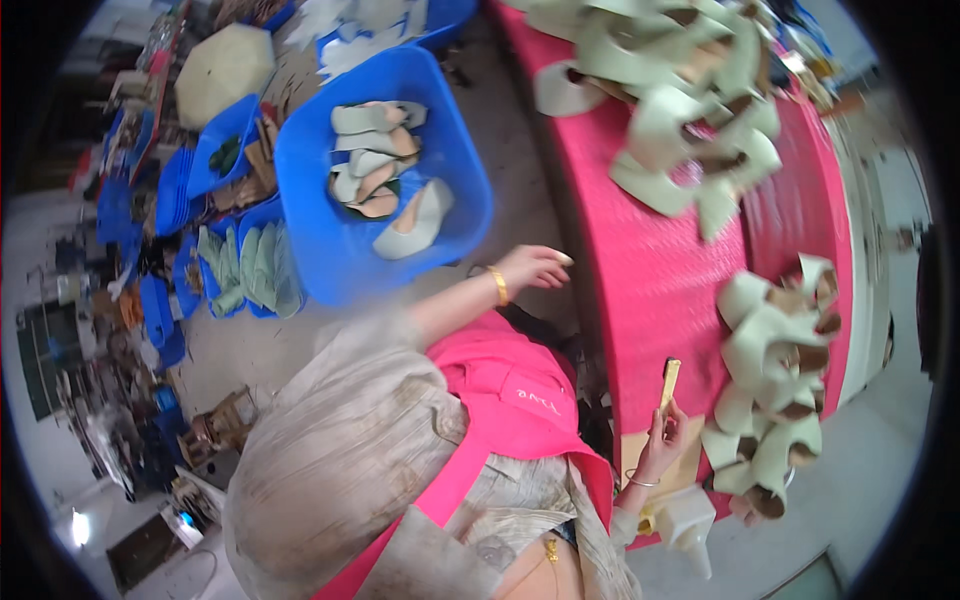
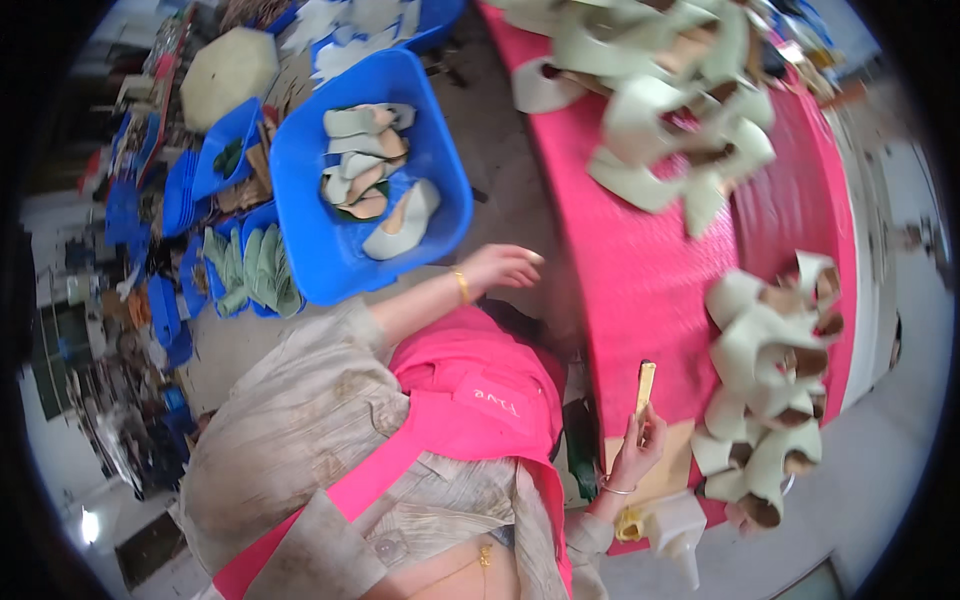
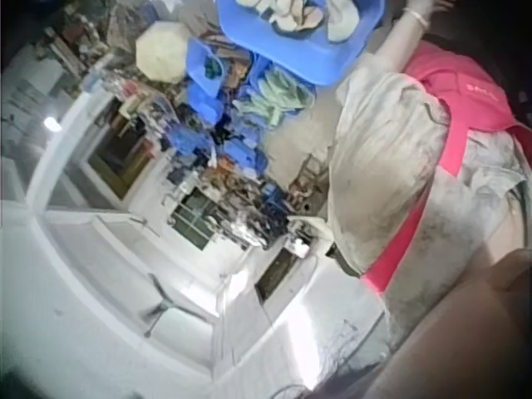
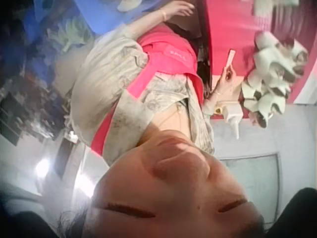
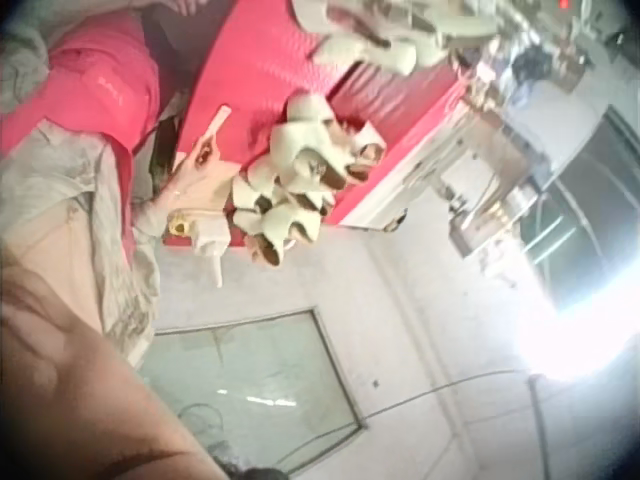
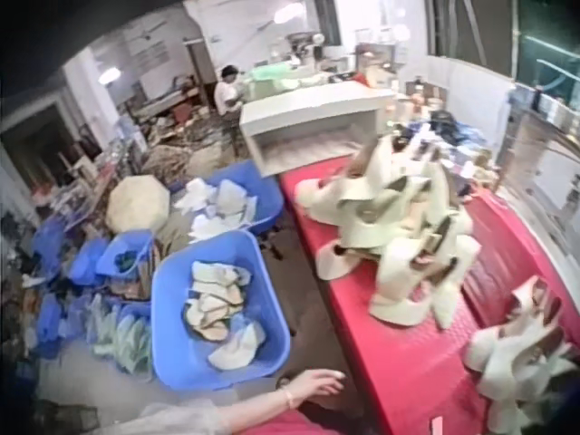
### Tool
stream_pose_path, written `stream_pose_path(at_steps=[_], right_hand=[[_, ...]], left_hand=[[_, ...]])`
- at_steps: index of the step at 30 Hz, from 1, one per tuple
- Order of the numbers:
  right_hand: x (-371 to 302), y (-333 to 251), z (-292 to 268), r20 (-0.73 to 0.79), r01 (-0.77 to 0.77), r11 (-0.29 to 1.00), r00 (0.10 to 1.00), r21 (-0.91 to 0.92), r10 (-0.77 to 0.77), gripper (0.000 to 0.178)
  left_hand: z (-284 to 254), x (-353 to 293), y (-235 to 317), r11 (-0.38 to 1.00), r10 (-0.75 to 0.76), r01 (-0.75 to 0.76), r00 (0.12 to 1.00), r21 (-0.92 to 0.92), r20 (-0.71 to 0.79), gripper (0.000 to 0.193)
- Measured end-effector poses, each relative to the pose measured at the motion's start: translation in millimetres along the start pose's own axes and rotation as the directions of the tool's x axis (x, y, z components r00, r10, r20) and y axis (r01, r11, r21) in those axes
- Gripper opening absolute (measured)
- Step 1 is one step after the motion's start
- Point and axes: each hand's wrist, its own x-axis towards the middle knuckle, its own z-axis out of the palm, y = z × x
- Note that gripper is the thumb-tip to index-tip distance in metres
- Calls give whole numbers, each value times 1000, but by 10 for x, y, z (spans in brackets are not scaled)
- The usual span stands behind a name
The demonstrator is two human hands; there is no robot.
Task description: The person applies adhesive to shoe parts using a small brush, places them on the table, and clears the workstation by moving the blue basin and board.
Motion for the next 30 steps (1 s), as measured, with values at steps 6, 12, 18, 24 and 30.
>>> stream_pose_path(at_steps=[6,12,18,24,30], right_hand=[[184,-976,1764,365,214,977,910,-14,-194,20],[-205,-1484,2637,461,-80,986,877,-144,139,35],[62,-1875,3028,562,-303,940,810,159,166,34],[84,-1944,3141,733,-84,978,675,190,-84,21],[-330,-1756,2376,391,-199,825,920,529,-28,7]], left_hand=[[-2962,317,-1104,981,123,24,702,195,-701,32],[-3226,849,-736,855,127,289,688,430,-715,65],[-2750,-37,185,835,132,-104,991,541,-14,42],[-1933,-829,1090,197,183,-703,711,684,679,24],[-1983,-990,424,958,-268,235,938,163,221,55]])
